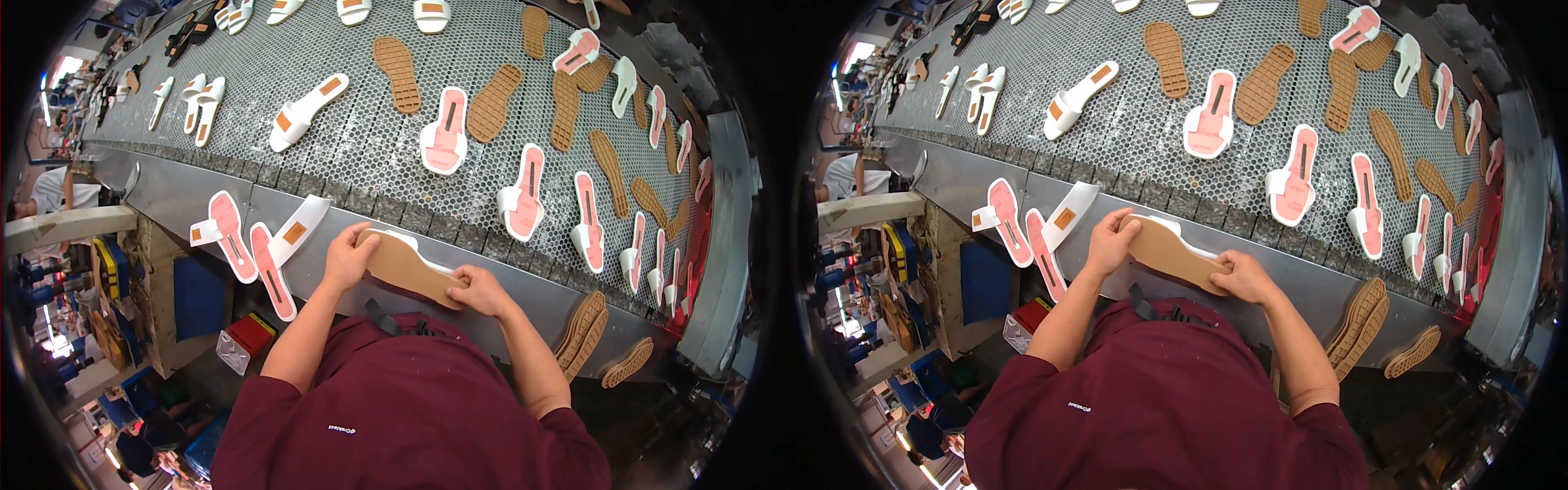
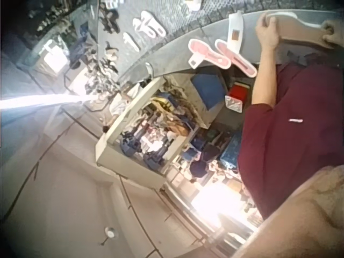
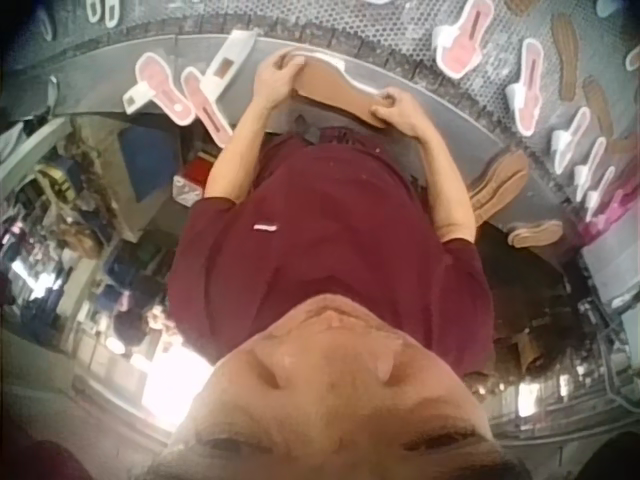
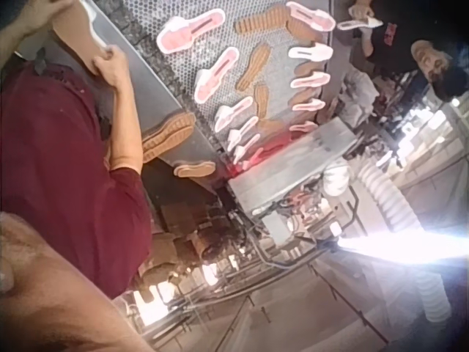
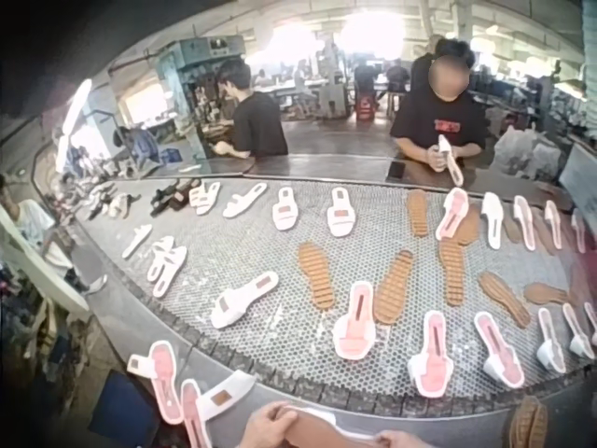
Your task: Manually assemble shoe soles and uppers on a conveyor belt in a factory setting.
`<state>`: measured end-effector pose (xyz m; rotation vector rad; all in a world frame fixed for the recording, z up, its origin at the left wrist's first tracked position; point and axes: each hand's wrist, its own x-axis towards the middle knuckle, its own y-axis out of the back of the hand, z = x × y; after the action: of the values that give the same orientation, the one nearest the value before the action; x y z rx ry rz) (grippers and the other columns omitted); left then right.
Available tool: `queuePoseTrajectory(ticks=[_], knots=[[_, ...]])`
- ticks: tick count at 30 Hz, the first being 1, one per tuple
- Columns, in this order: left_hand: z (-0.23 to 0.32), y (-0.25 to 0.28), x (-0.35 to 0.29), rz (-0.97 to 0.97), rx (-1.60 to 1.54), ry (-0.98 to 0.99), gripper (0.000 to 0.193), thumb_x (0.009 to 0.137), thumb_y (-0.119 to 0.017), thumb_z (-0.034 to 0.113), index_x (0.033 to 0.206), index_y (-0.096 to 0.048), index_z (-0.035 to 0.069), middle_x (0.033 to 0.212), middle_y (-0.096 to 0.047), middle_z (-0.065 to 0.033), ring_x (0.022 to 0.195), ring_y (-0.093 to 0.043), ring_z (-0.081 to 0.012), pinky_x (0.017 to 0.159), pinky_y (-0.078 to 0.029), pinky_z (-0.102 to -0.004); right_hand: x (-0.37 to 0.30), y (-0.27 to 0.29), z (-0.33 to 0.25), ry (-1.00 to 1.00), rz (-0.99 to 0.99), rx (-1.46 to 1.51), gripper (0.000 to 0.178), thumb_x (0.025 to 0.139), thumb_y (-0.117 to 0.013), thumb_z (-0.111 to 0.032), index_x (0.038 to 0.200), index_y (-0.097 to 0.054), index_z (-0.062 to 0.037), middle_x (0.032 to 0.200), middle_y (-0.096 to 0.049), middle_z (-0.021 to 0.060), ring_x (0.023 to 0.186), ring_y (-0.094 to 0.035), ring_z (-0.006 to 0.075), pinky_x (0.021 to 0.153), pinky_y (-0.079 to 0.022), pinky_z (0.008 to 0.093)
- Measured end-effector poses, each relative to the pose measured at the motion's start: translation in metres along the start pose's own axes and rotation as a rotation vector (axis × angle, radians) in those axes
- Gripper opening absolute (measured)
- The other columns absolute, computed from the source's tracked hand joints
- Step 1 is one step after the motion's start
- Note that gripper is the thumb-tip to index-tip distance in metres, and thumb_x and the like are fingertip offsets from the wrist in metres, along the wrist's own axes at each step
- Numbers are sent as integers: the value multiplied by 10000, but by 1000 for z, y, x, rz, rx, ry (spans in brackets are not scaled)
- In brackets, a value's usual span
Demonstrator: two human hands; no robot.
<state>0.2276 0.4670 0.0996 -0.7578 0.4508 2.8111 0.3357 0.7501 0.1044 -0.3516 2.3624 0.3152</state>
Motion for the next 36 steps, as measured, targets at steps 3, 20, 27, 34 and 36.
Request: queuePoseTrajectory(ticks=[3,20,27,34,36], knots=[[25,-20,-28,160,868,-808,573,755,-808,263,1255,-603,72,1199,-616,-109,1081,-605,-269,931,-471,-380,-1,7,6,-5,62,153,331,808,-747,-199,1041,-639,10,863,-694,95,763,-642,136,702,-529,298],[30,-103,-38,-434,551,-844,737,657,-884,213,1291,-549,44,1231,-568,-162,1132,-566,-354,960,-484,-436,-15,-7,31,152,125,729,353,1063,-440,-245,1068,-661,29,941,-686,54,801,-643,110,703,-542,265],[35,-108,-41,-475,564,-770,753,652,-900,234,1295,-551,53,1267,-553,-157,1163,-552,-352,969,-483,-424,-22,-4,35,235,148,644,344,1059,-449,-219,1035,-665,48,914,-689,49,805,-631,95,720,-532,263],[39,-113,-43,-481,571,-796,734,644,-898,231,1268,-558,49,1250,-555,-154,1136,-550,-357,971,-467,-440,-28,-3,34,301,182,671,299,1029,-524,-206,1037,-673,52,919,-693,37,796,-621,82,701,-515,255],[38,-115,-45,-468,581,-831,708,643,-886,204,1250,-561,40,1233,-558,-157,1120,-551,-361,958,-467,-446,-35,-5,23,229,208,599,260,981,-599,-193,1036,-677,48,912,-699,41,793,-623,81,696,-516,257]])
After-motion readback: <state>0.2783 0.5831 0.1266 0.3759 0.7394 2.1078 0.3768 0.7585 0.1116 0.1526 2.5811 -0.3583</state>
